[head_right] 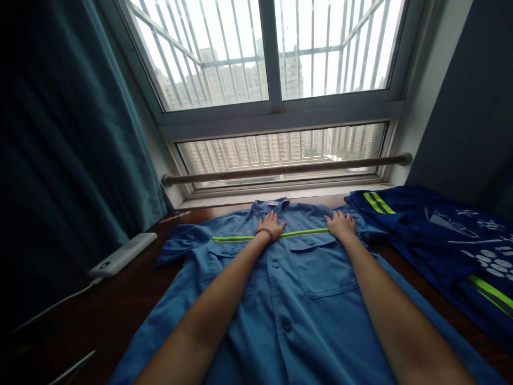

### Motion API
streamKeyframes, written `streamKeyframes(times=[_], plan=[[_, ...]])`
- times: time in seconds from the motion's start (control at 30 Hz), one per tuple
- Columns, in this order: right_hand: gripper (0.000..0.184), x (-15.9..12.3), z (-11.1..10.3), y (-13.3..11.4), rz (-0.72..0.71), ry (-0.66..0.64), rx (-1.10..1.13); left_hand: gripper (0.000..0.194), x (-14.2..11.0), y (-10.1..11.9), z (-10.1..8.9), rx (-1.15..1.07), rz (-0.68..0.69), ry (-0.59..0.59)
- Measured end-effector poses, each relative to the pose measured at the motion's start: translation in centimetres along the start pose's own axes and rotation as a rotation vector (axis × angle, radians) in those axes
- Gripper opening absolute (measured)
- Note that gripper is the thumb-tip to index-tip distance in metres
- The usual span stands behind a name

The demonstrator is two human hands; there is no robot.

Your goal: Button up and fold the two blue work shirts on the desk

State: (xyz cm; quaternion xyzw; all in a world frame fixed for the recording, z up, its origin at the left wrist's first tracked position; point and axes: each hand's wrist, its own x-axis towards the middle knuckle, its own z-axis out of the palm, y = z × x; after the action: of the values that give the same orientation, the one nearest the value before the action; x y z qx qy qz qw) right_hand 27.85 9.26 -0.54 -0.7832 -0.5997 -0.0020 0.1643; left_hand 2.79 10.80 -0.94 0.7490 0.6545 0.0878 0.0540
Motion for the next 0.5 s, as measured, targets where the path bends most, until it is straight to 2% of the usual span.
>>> streamKeyframes(times=[0.07,0.17,0.37,0.5], plan=[[0.052,0.4,0.2,2.1,-0.038,-0.067,-0.029,0.07,-0.2,0.0,-0.1,-0.011,0.005,0.0],[0.05,0.8,0.1,3.4,0.0,-0.079,-0.054,0.069,-0.5,-0.3,-0.3,-0.016,0.004,0.0],[0.052,0.8,-0.6,3.8,0.312,0.023,-0.079,0.068,-0.9,-1.8,-0.6,0.005,-0.019,-0.005],[0.065,1.3,-1.6,4.3,0.547,0.082,-0.071,0.069,-0.8,-2.2,-0.6,0.025,-0.02,-0.009]])
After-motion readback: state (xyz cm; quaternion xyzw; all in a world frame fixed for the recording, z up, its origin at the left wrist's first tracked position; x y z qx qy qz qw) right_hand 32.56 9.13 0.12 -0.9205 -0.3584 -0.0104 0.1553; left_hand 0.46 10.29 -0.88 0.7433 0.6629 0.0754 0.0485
